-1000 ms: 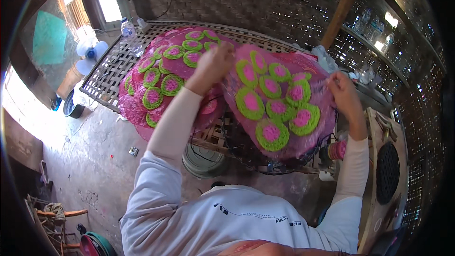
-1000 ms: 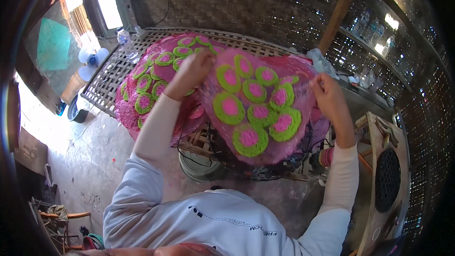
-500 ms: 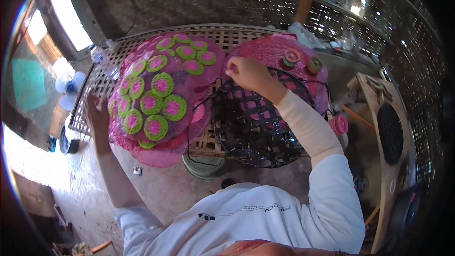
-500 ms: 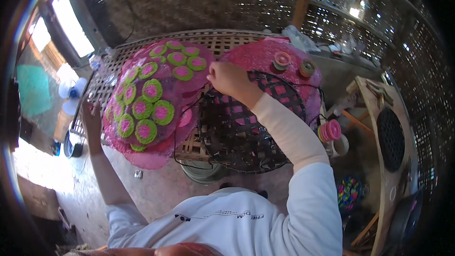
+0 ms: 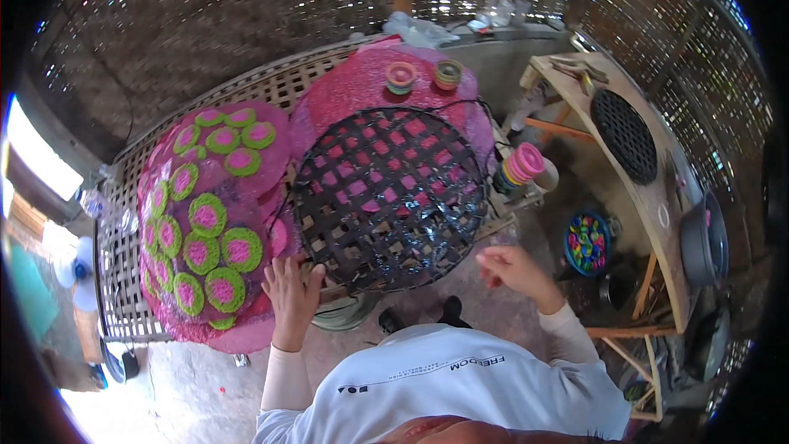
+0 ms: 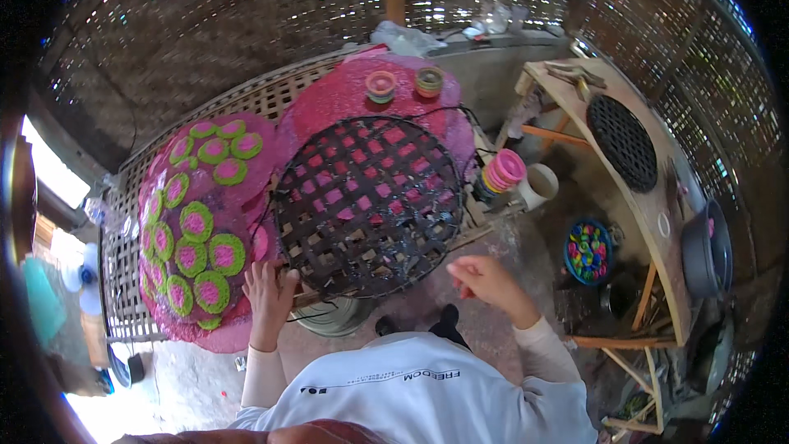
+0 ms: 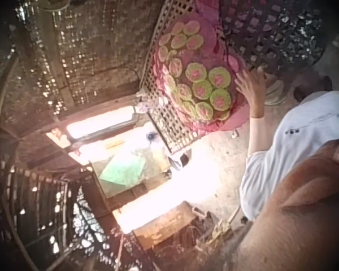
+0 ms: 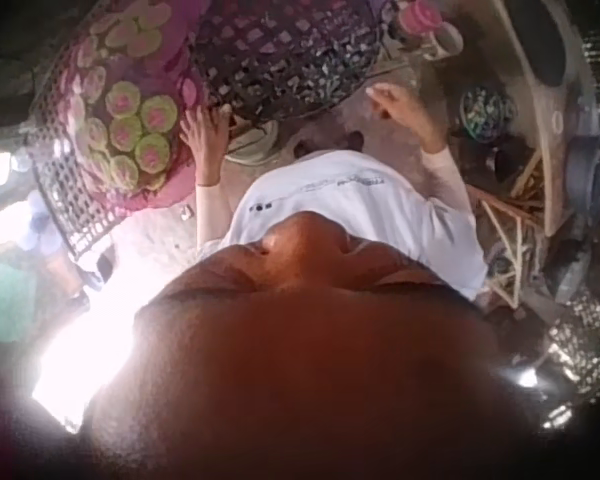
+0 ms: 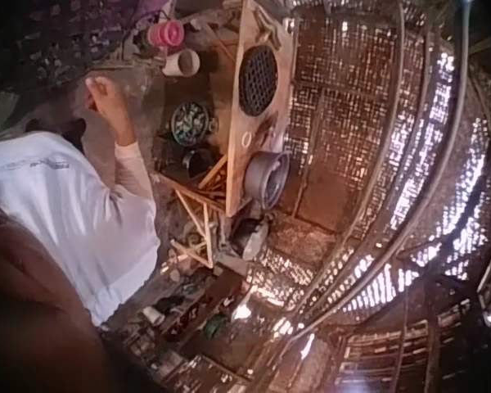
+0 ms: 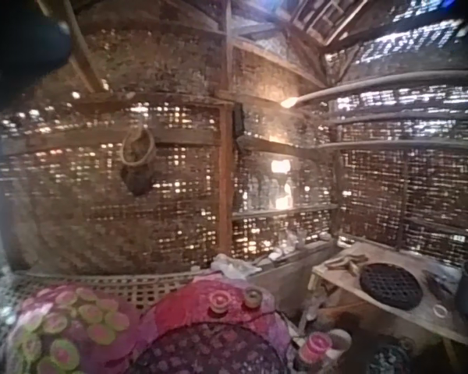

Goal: The person prepares and steams colorful decorative cakes in a rustic kitchen. They arrange pink and green circular cake pieces on a tray, place the tray into a steamer, and later remove it to stack the finished cakes. The person also uses a wooden tool to scoop green dough into small molds on a tray.

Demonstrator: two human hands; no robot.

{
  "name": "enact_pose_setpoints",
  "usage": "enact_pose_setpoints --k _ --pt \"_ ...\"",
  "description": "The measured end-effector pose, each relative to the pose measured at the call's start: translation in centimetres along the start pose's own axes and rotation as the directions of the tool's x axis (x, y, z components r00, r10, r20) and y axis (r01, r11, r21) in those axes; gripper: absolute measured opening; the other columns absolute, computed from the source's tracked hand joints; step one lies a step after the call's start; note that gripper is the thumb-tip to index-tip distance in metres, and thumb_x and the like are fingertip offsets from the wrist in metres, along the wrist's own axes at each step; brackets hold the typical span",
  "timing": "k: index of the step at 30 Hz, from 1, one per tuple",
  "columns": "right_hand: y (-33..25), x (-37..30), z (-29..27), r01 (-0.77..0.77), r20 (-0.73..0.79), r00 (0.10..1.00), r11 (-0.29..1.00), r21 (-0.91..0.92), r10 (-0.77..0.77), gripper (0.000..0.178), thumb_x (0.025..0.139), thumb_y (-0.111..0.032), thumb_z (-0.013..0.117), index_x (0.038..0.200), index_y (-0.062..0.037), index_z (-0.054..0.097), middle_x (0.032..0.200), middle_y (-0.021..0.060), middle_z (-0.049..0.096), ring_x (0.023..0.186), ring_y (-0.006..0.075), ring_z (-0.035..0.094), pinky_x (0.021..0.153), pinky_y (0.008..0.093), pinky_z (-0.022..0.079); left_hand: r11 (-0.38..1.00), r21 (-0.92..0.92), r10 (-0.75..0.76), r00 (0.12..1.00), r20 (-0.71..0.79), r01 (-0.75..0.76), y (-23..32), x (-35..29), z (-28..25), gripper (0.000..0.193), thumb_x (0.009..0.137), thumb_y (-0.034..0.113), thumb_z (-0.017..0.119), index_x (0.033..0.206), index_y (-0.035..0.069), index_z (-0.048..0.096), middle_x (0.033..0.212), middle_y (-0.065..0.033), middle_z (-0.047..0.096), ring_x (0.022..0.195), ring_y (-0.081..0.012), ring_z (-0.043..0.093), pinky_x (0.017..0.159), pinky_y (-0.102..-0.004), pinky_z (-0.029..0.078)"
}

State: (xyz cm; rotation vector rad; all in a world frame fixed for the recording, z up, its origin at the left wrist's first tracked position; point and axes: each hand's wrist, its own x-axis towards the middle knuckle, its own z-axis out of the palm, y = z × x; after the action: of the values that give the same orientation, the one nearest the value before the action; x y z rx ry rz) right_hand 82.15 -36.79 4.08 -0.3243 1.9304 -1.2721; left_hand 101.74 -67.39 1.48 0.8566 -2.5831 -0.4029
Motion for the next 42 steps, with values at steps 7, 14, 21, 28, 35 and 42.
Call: enact_pose_setpoints --k 7,14,21,28,35,42 --pt "-1.8 0.3 3.6 0.126 -0.082 0.991 0.904 0.409 -0.101 0.016 0.087 -0.024 0.056 0.090 -0.0096 0.049 0.079 0.0000 0.053 0.065 0.0084 0.054 0.059 0.0214 0.046 0.824 -0.519 -0.164 0.973 0.163 0.226 0.2 1.5 1.6 0.021 0.084 0.025 0.054 0.086 0.004 0.052 0.078 -0.0057 0.050 0.082 -0.0188 0.045 0.074 -0.0334 0.034" --pt "-10.8 0.9 1.2 0.245 -0.007 0.947 0.708 0.662 -0.321 0.028 0.084 -0.018 0.054 0.103 -0.0080 0.037 0.095 0.0084 0.053 0.073 0.0208 0.061 0.067 0.0353 0.055 0.066 -0.976 -0.367 0.914 0.172 0.210 7.2 3.8 -3.3 0.016 0.087 0.019 0.055 0.092 0.005 0.053 0.083 0.0006 0.055 0.077 -0.0095 0.050 0.072 -0.0231 0.040" --pt "-16.5 -1.5 -4.5 0.284 0.060 0.901 0.689 0.667 -0.429 0.016 0.083 -0.013 0.049 0.096 -0.0052 0.046 0.091 0.0108 0.061 0.074 0.0246 0.064 0.071 0.0398 0.054 -0.219 -0.969 -0.271 0.947 0.173 0.114 16.3 3.9 -8.1 0.012 0.086 0.024 0.058 0.089 0.013 0.058 0.077 0.0055 0.056 0.068 -0.0041 0.049 0.063 -0.0183 0.038" --pt "-18.7 -3.1 -11.4 0.295 0.139 0.830 0.637 0.712 -0.540 0.014 0.084 -0.013 0.046 0.088 0.0005 0.048 0.079 0.0143 0.060 0.074 0.0286 0.063 0.069 0.0406 0.055 -0.168 -0.983 -0.250 0.968 -0.033 -0.077 20.6 4.2 -9.9 0.011 0.085 0.024 0.059 0.088 0.014 0.057 0.076 0.0063 0.053 0.070 -0.0041 0.048 0.064 -0.0189 0.037" --pt "-19.2 -6.8 -17.4 0.409 0.078 0.748 0.551 0.727 -0.659 0.015 0.084 -0.013 0.046 0.090 0.0005 0.047 0.086 0.0187 0.061 0.081 0.0312 0.063 0.077 0.0412 0.053 -0.128 -0.965 -0.173 0.964 -0.204 -0.228 27.3 4.9 -11.8 0.017 0.085 0.031 0.058 0.084 0.014 0.056 0.075 0.0039 0.055 0.069 -0.0054 0.049 0.064 -0.0221 0.039" --pt "-18.0 -10.7 -26.7 0.629 -0.131 0.587 0.347 0.696 -0.799 0.015 0.084 -0.013 0.047 0.087 0.0008 0.050 0.091 0.0201 0.060 0.083 0.0314 0.062 0.081 0.0445 0.051 -0.234 -0.957 0.258 0.939 -0.228 -0.168 38.2 9.1 -12.0 0.033 0.088 0.039 0.049 0.089 0.008 0.060 0.080 -0.0032 0.063 0.071 -0.0133 0.058 0.058 -0.0262 0.044"
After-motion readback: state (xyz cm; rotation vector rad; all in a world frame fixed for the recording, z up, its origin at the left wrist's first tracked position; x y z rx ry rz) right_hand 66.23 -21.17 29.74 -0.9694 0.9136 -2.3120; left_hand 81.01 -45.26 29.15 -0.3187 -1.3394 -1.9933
